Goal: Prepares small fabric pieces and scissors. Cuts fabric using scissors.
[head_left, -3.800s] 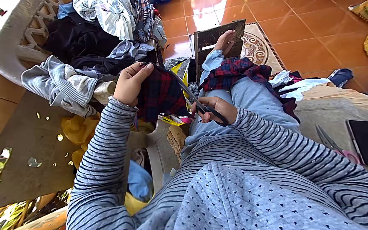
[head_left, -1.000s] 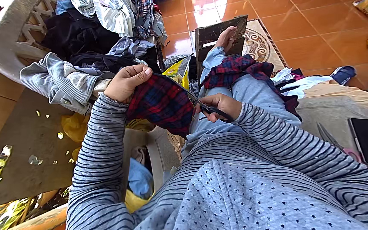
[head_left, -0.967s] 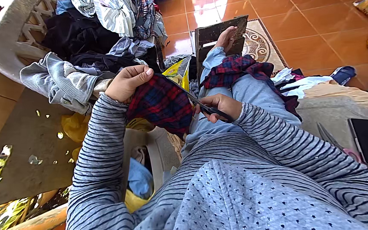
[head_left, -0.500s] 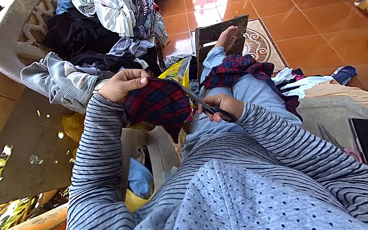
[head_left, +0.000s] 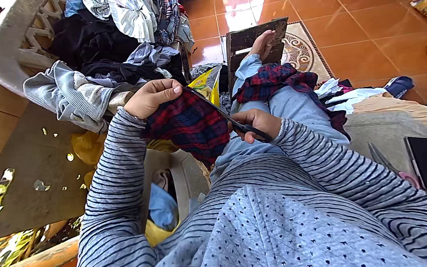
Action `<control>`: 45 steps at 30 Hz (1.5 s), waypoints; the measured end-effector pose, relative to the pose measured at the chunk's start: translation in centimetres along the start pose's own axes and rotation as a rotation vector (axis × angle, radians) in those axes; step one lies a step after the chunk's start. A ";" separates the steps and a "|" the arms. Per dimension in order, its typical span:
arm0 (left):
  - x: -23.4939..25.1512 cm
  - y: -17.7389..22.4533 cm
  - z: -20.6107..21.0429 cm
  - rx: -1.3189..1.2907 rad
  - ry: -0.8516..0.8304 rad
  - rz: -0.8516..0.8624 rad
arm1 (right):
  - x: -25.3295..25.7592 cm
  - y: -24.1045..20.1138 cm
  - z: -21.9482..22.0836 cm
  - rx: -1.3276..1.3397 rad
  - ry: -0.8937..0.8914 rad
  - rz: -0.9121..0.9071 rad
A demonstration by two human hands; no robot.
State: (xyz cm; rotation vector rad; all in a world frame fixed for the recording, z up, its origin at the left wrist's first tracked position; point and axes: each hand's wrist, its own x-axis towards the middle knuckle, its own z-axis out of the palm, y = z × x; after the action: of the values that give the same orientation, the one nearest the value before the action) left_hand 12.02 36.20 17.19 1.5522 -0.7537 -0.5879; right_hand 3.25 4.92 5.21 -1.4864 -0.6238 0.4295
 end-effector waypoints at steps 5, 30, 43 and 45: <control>0.1 -0.1 0.0 0.024 -0.020 -0.001 | 0.0 -0.1 -0.1 -0.023 -0.050 -0.002; -0.3 0.1 -0.5 -0.037 0.010 -0.068 | 0.0 0.3 -0.6 0.005 -0.046 0.026; -0.1 0.0 -0.3 0.018 0.003 -0.055 | 0.2 -0.1 0.0 -0.046 -0.007 0.026; -0.1 -0.1 -0.5 0.018 0.002 -0.057 | 0.1 -0.2 -0.1 -0.029 -0.009 0.056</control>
State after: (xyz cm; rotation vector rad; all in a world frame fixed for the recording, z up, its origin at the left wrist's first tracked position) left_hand 12.34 36.60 17.14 1.5946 -0.7170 -0.6231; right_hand 3.37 4.86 5.42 -1.5327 -0.5987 0.4721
